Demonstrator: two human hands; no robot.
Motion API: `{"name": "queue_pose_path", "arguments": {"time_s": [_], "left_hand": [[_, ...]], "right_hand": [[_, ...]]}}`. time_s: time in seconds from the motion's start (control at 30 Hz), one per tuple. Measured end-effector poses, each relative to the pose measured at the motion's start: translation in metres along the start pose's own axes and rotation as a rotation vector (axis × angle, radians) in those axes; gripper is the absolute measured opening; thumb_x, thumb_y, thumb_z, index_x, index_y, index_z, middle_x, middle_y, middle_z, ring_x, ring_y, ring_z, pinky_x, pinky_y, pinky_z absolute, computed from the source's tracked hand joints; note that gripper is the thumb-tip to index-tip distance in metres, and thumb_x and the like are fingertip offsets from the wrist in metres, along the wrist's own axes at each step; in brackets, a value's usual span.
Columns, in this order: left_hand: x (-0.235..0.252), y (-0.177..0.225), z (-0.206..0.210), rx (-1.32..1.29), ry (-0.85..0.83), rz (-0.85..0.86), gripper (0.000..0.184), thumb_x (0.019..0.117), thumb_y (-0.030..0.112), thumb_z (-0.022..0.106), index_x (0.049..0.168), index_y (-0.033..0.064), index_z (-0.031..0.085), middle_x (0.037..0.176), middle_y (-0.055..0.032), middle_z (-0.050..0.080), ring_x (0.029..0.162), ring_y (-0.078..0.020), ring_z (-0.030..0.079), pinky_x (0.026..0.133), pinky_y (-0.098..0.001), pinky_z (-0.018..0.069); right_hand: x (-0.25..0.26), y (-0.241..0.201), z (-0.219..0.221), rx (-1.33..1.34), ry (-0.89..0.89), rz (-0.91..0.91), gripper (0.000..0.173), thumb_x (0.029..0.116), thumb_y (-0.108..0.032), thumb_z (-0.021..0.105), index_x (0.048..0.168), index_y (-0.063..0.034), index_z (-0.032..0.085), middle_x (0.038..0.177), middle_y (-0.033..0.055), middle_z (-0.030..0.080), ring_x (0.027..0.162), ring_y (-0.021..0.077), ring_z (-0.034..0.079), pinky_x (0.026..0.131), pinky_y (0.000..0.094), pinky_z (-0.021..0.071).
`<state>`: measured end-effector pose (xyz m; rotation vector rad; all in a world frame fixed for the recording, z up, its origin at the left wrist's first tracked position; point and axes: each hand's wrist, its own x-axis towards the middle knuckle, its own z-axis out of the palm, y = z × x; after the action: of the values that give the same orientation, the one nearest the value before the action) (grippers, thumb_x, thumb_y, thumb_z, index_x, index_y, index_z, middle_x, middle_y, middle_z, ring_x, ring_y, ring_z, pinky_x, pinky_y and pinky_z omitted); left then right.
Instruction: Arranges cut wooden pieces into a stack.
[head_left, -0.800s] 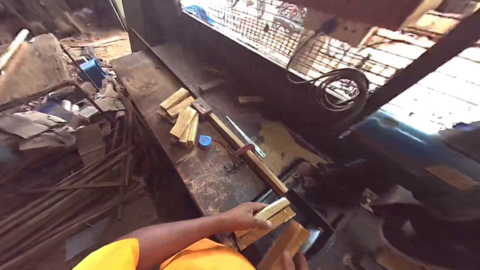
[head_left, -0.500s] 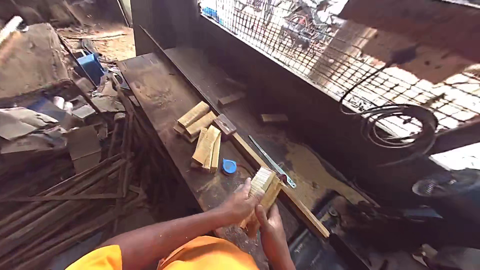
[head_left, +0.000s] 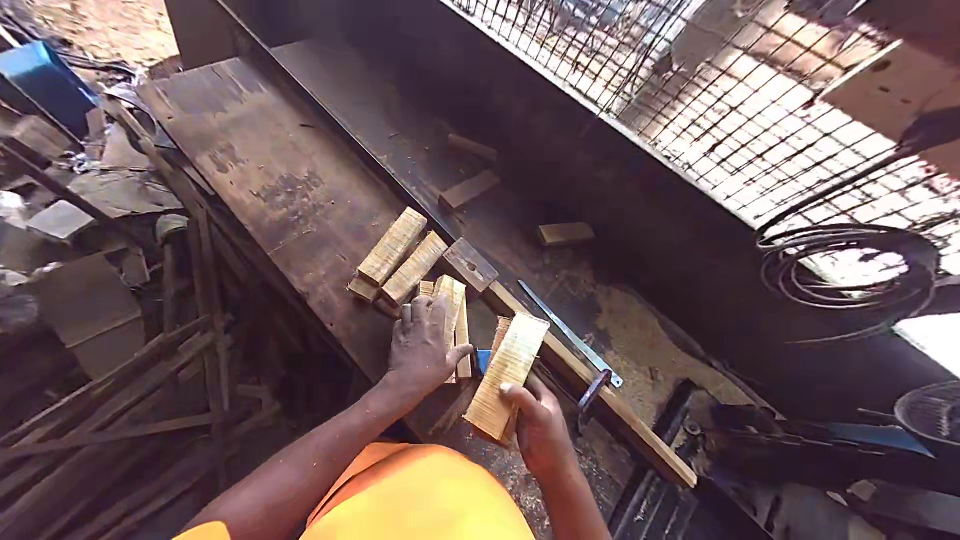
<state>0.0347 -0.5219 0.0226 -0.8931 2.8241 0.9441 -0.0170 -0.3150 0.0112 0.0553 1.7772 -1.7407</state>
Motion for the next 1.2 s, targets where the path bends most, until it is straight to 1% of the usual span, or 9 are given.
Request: {"name": "queue_pose_path", "arguments": {"time_s": [0.1,0.3,0.4,0.47,0.6,0.77,0.9,1.07,1.2], "left_hand": [[0.017,-0.007,0.009,0.035,-0.069,-0.016,0.096,0.0812,0.039,0.083,0.161,0.0197,0.034,0.149,-0.0228,0.045,0.135,-0.0419,0.048,0.105,-0.053,0.0495],[-0.007,-0.045,-0.02,-0.551,0.07,-0.069,0.076,0.0919,0.03,0.064,0.161,0.0231,0.033,0.143,-0.0171,0.051,0.121,-0.032,0.06,0.095,-0.0573,0.055],[-0.013,-0.054,-0.014,-0.675,0.13,-0.042,0.067,0.0971,0.027,0.051,0.162,0.0236,0.033,0.151,-0.0105,0.047,0.134,-0.0228,0.053,0.106,-0.0485,0.0505],[-0.012,-0.047,-0.004,-0.668,0.122,-0.037,0.063,0.1027,0.024,0.046,0.163,0.0186,0.029,0.157,-0.012,0.043,0.14,-0.0244,0.048,0.112,-0.0505,0.0466],[-0.011,-0.034,0.017,-0.599,0.015,-0.056,0.062,0.1077,0.022,0.039,0.166,0.0123,0.019,0.169,-0.0106,0.028,0.151,-0.0214,0.038,0.121,-0.0464,0.0389],[-0.012,-0.042,0.02,-0.692,-0.048,-0.067,0.064,0.1099,0.028,0.037,0.166,0.0084,0.014,0.171,-0.011,0.024,0.153,-0.0195,0.034,0.124,-0.0448,0.0334],[-0.003,-0.033,0.014,-0.774,-0.121,-0.224,0.075,0.1093,0.045,0.042,0.166,0.0075,0.009,0.17,-0.0142,0.023,0.152,-0.0243,0.035,0.124,-0.0468,0.0329],[0.003,-0.035,0.016,-0.804,-0.221,-0.339,0.086,0.1052,0.051,0.05,0.167,0.0115,0.004,0.167,-0.0165,0.029,0.145,-0.029,0.047,0.117,-0.0521,0.041],[-0.009,-0.051,0.012,-0.779,-0.407,-0.311,0.091,0.1017,0.054,0.055,0.166,0.0121,0.006,0.159,-0.018,0.044,0.137,-0.0254,0.055,0.115,-0.0479,0.0458]], "right_hand": [[0.01,-0.014,0.01,-0.16,0.047,0.02,0.067,0.0744,-0.031,0.08,0.133,-0.0047,0.059,0.108,0.0167,0.072,0.093,0.0294,0.073,0.08,0.0483,0.0629],[0.023,-0.043,0.037,-0.289,0.086,0.039,0.078,0.0704,-0.03,0.083,0.139,-0.0102,0.052,0.113,0.0129,0.07,0.095,0.0259,0.072,0.078,0.0467,0.0627],[0.029,-0.054,0.053,-0.41,0.083,0.034,0.081,0.0698,-0.032,0.083,0.142,-0.0141,0.05,0.116,0.0109,0.069,0.097,0.0245,0.071,0.079,0.0483,0.0614],[0.037,-0.055,0.066,-0.561,0.083,0.015,0.086,0.0702,-0.038,0.084,0.144,-0.0144,0.047,0.119,0.0118,0.066,0.101,0.0252,0.069,0.081,0.0509,0.0594],[0.06,-0.032,0.076,-0.732,-0.07,-0.024,0.093,0.0843,-0.053,0.078,0.158,-0.0163,0.035,0.146,0.0185,0.051,0.122,0.0323,0.06,0.097,0.0577,0.052],[0.074,-0.013,0.058,-0.419,-0.191,-0.019,0.074,0.0947,-0.049,0.066,0.157,-0.0225,0.039,0.143,0.0075,0.058,0.119,0.0215,0.064,0.097,0.0465,0.0563],[0.078,0.004,0.063,-0.273,-0.261,0.103,0.078,0.0963,-0.058,0.059,0.159,-0.0226,0.029,0.126,0.0102,0.068,0.106,0.0229,0.07,0.089,0.0454,0.0603],[0.066,0.008,0.062,-0.141,-0.3,0.164,0.079,0.0973,-0.059,0.057,0.162,-0.0288,0.023,0.132,0.0108,0.066,0.113,0.0253,0.068,0.094,0.0465,0.0582],[0.043,0.028,0.055,-0.113,-0.286,0.132,0.093,0.0922,-0.061,0.065,0.163,-0.0217,0.019,0.141,0.0123,0.059,0.122,0.0245,0.065,0.101,0.0452,0.0575]]}}
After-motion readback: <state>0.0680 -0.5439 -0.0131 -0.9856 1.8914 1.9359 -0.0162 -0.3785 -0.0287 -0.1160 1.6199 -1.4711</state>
